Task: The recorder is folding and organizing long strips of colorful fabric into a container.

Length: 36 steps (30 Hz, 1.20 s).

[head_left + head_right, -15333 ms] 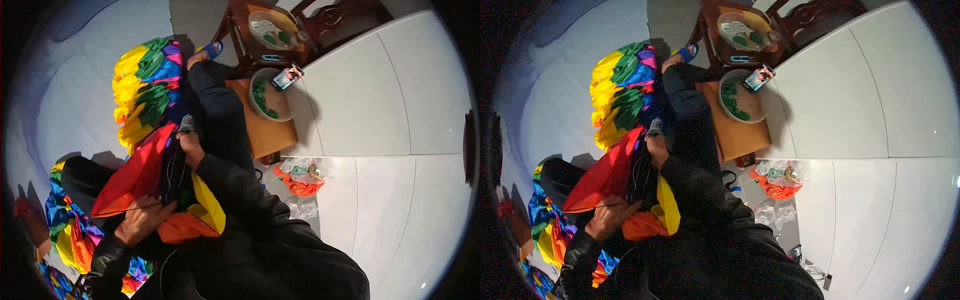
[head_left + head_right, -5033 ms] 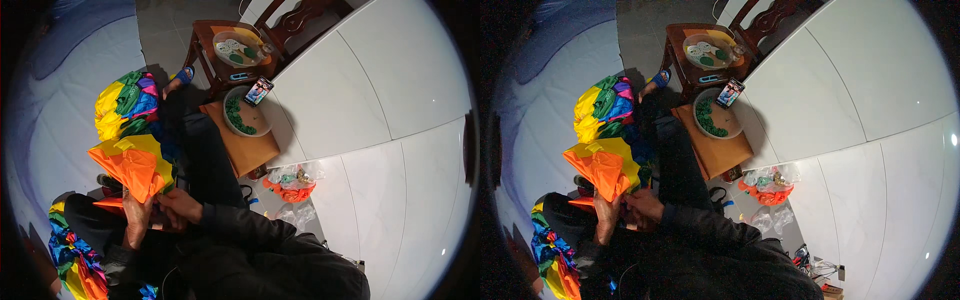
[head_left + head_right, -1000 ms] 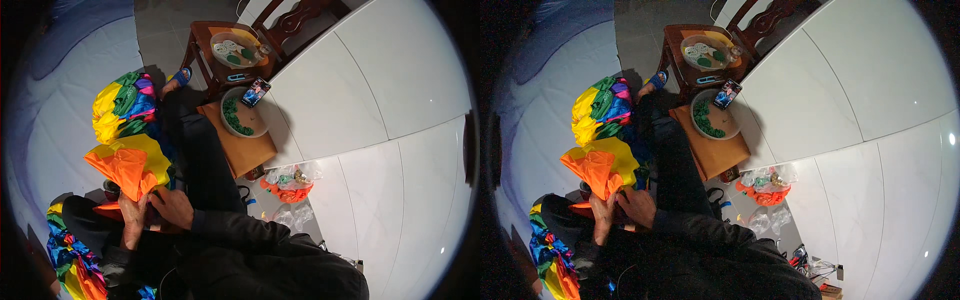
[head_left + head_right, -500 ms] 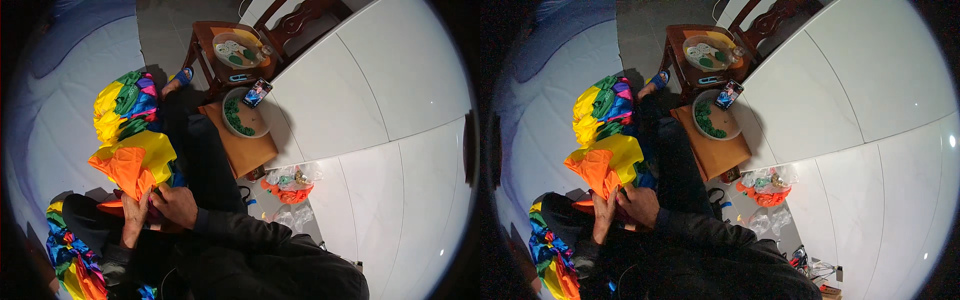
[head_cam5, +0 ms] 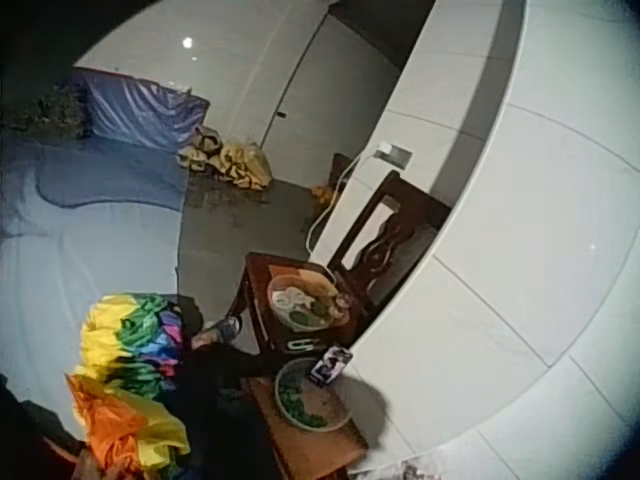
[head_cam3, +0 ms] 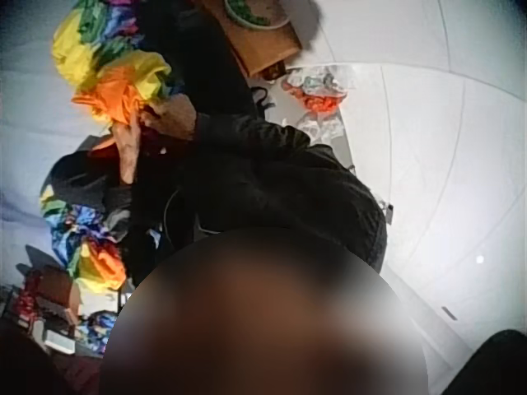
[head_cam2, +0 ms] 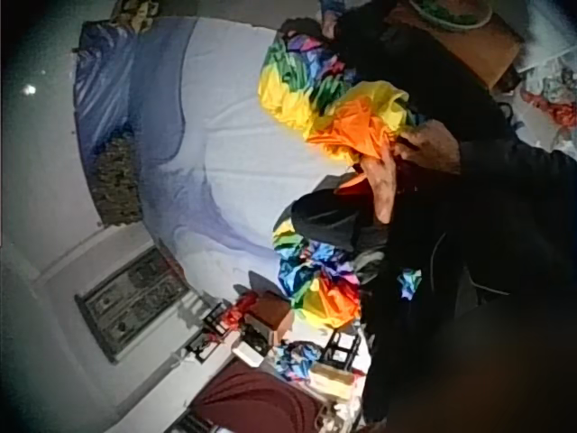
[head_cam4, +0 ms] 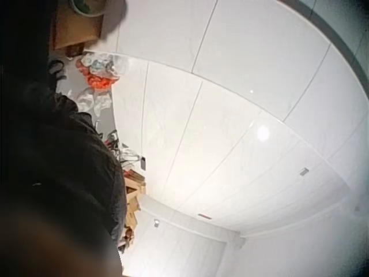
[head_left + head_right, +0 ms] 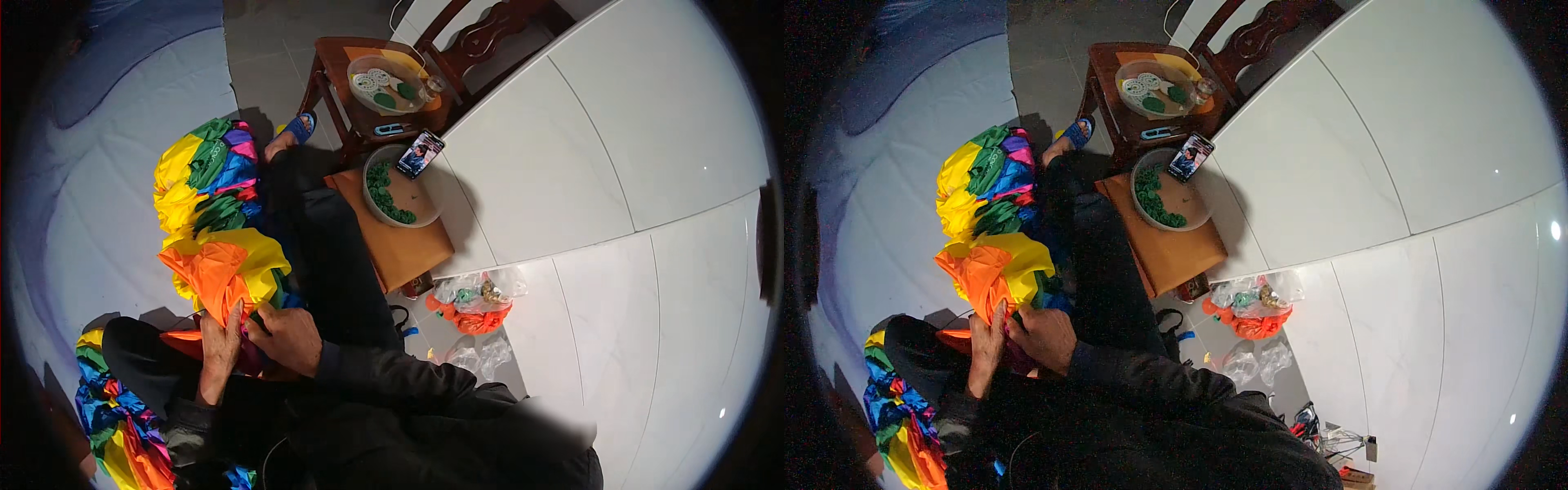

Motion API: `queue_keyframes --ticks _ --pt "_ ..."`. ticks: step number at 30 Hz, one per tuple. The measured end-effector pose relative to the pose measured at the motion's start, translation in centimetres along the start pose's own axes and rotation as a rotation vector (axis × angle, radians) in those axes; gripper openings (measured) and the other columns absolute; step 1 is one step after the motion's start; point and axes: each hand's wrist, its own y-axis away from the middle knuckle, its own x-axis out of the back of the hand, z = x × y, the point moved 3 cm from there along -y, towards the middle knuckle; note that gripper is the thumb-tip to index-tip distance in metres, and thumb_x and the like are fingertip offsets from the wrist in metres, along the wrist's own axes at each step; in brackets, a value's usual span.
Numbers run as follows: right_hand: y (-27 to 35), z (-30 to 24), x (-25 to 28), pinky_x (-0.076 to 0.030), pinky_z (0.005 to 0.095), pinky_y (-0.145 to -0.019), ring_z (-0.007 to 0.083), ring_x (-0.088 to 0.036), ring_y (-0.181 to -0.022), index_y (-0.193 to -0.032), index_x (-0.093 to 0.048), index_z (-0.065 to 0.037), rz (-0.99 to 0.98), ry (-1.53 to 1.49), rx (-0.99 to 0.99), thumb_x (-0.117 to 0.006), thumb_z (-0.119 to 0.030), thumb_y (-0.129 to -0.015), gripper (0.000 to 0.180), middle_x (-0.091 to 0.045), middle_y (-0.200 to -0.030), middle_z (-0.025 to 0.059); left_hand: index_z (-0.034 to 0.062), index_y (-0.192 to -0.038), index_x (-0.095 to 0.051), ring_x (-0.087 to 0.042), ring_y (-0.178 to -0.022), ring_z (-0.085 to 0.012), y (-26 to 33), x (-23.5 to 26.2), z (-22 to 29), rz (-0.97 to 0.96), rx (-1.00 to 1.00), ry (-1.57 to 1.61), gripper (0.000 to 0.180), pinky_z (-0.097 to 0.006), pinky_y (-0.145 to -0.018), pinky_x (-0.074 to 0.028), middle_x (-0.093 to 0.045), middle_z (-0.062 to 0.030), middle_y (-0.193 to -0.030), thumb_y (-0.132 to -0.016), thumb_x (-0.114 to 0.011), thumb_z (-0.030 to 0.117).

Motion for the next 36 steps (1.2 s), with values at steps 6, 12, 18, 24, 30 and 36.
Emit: queue_keyframes --ticks 6,12,18,24,30,36 --pt "0.0 -0.3 0.3 -0.05 0.0428 -0.05 0.0324 -0.064 -0.056 -0.091 -0.057 0.002 0.02 0.018 0.031 -0.059 -0.031 -0.095 0.034 -0.062 -0.064 0.0169 -0.0047 -0.12 -0.059 -0.065 -0.097 -0.0396 -0.3 -0.3 0.6 -0.061 0.286 0.2 0.036 -0.041 -0.085 -0.05 -0.067 -0.0244 -0.107 -0.1 -0.056 0.026" --pt "0.0 -0.1 0.4 -0.05 0.0421 -0.05 0.0321 -0.065 -0.056 -0.092 -0.056 0.001 -0.081 0.077 0.004 -0.056 -0.03 -0.097 0.032 -0.063 -0.064 0.0157 -0.0046 -0.121 -0.059 -0.065 -0.098 -0.0411 -0.1 -0.7 -0.1 0.035 0.24 0.224 0.037 -0.042 -0.085 -0.051 -0.067 -0.0249 -0.108 -0.101 -0.054 0.026" --pt "0.4 -0.5 0.1 -0.05 0.0409 -0.049 0.0304 -0.063 -0.054 -0.094 -0.054 0.0 -0.124 0.121 0.009 -0.052 -0.03 -0.1 0.031 -0.062 -0.064 0.0139 -0.0042 -0.122 -0.059 -0.064 -0.1 -0.0438 -0.2 -0.2 -0.1 0.164 0.061 -0.012 0.036 -0.043 -0.086 -0.052 -0.067 -0.0257 -0.111 -0.1 -0.054 0.024" --pt "0.7 0.5 -1.1 -0.049 0.0428 -0.048 0.0296 -0.061 -0.053 -0.095 -0.054 0.001 -0.182 0.128 -0.025 -0.05 -0.029 -0.101 0.031 -0.06 -0.062 0.0127 -0.0016 -0.122 -0.062 -0.063 -0.103 -0.0452 0.4 -0.6 -1.6 0.198 0.021 -0.208 0.035 -0.047 -0.087 -0.052 -0.065 -0.0261 -0.116 -0.098 -0.057 0.023" --pt "1.3 2.4 -3.3 -0.047 0.0423 -0.046 0.029 -0.058 -0.053 -0.097 -0.054 0.0 -0.008 0.02 0.191 -0.048 -0.031 -0.102 0.032 -0.057 -0.06 0.0163 0.0005 -0.125 -0.062 -0.063 -0.106 -0.045 -0.2 0.1 0.2 0.14 -0.005 -0.309 0.039 -0.047 -0.09 -0.052 -0.063 -0.0253 -0.122 -0.095 -0.059 0.025" --pt "1.0 2.4 -2.4 -0.048 0.0399 -0.049 0.0305 -0.058 -0.051 -0.091 -0.053 -0.001 -0.172 -0.473 -0.239 -0.049 -0.03 -0.102 0.032 -0.055 -0.06 0.0142 0.004 -0.132 -0.059 -0.06 -0.113 -0.046 0.1 0.0 -0.4 0.111 -0.071 -0.486 0.045 -0.046 -0.092 -0.053 -0.059 -0.0245 -0.132 -0.094 -0.061 0.027"
